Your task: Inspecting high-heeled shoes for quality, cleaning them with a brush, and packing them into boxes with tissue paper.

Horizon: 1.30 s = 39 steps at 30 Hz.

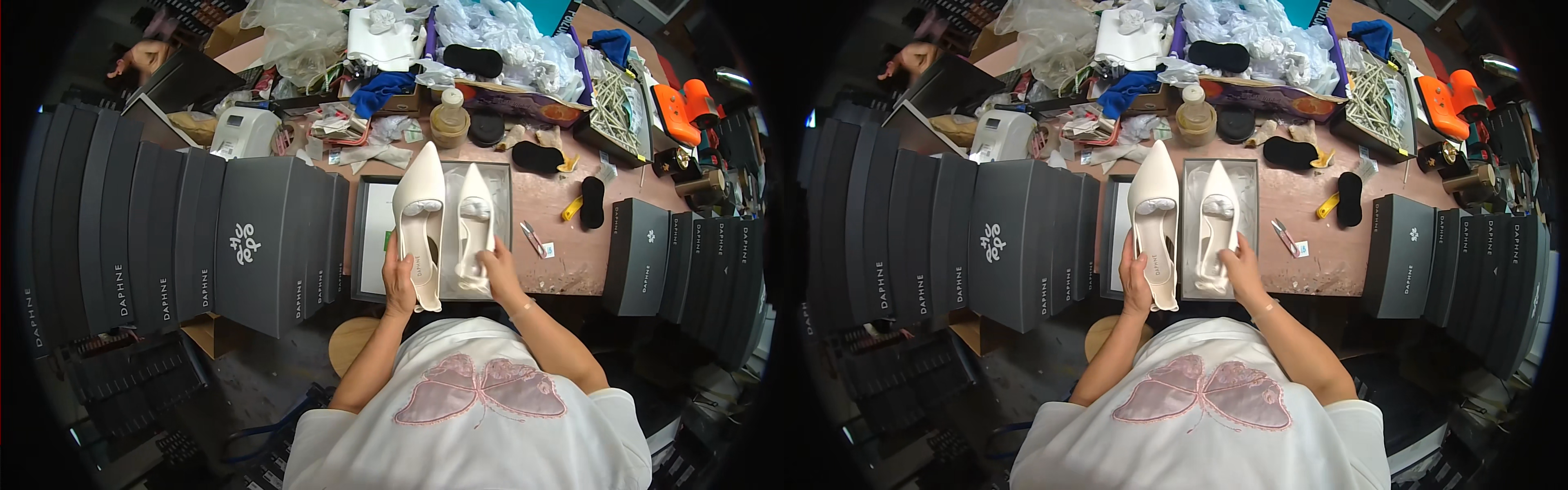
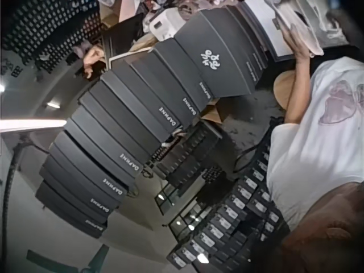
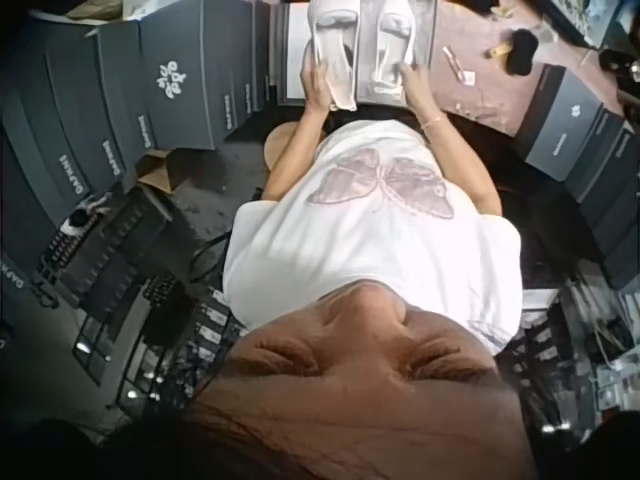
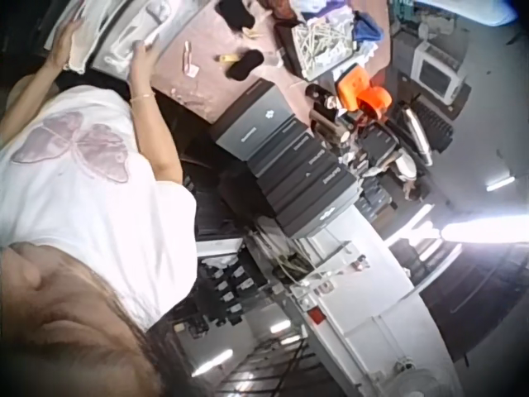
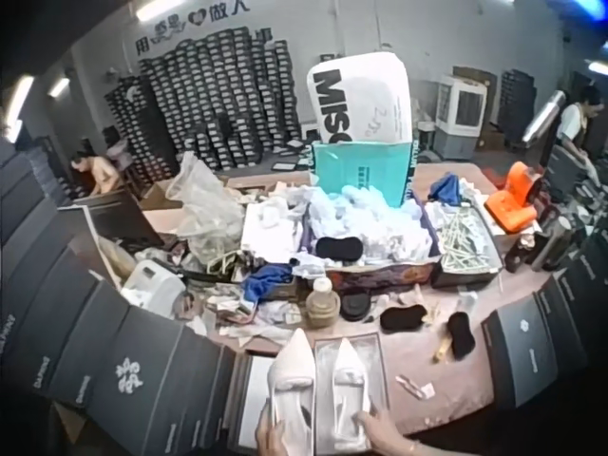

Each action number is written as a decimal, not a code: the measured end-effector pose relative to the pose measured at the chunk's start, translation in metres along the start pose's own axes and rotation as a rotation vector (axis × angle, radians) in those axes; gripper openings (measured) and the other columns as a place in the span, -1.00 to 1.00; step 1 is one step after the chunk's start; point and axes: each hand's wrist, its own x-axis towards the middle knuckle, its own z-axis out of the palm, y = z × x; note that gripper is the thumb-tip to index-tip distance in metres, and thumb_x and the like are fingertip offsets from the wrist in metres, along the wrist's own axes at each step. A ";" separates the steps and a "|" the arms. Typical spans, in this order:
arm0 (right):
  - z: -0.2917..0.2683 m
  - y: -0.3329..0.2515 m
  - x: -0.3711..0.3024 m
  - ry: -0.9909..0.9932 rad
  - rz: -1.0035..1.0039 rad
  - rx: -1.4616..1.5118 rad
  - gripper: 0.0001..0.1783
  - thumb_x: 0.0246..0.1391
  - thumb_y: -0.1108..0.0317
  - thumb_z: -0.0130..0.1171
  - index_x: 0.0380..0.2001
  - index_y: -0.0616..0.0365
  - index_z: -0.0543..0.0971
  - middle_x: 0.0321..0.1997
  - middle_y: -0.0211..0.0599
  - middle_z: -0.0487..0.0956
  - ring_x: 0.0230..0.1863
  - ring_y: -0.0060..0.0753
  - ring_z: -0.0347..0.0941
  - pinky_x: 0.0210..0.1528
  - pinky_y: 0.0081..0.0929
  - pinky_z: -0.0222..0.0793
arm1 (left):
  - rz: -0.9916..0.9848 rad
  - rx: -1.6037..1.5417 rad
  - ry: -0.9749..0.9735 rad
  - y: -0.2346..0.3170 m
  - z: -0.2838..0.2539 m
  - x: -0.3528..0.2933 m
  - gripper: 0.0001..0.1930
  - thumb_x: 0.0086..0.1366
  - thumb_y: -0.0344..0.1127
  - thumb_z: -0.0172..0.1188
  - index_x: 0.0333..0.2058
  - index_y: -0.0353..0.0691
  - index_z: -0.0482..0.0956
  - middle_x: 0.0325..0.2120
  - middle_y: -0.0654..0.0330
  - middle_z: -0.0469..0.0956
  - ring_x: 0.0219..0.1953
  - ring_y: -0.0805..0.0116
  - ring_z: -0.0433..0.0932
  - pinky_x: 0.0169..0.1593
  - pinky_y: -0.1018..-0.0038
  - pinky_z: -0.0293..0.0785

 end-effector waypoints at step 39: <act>0.014 -0.036 0.093 -0.082 -0.322 -1.238 -0.49 -0.05 0.38 0.23 -0.01 0.27 0.37 -0.13 0.15 0.48 -0.05 0.10 0.44 -0.04 -0.16 0.38 | -0.252 0.321 -0.252 -0.022 0.013 0.016 -0.51 0.28 -0.41 0.12 0.16 -0.39 0.29 -0.03 0.00 0.48 -0.09 0.42 0.50 -0.04 0.54 0.43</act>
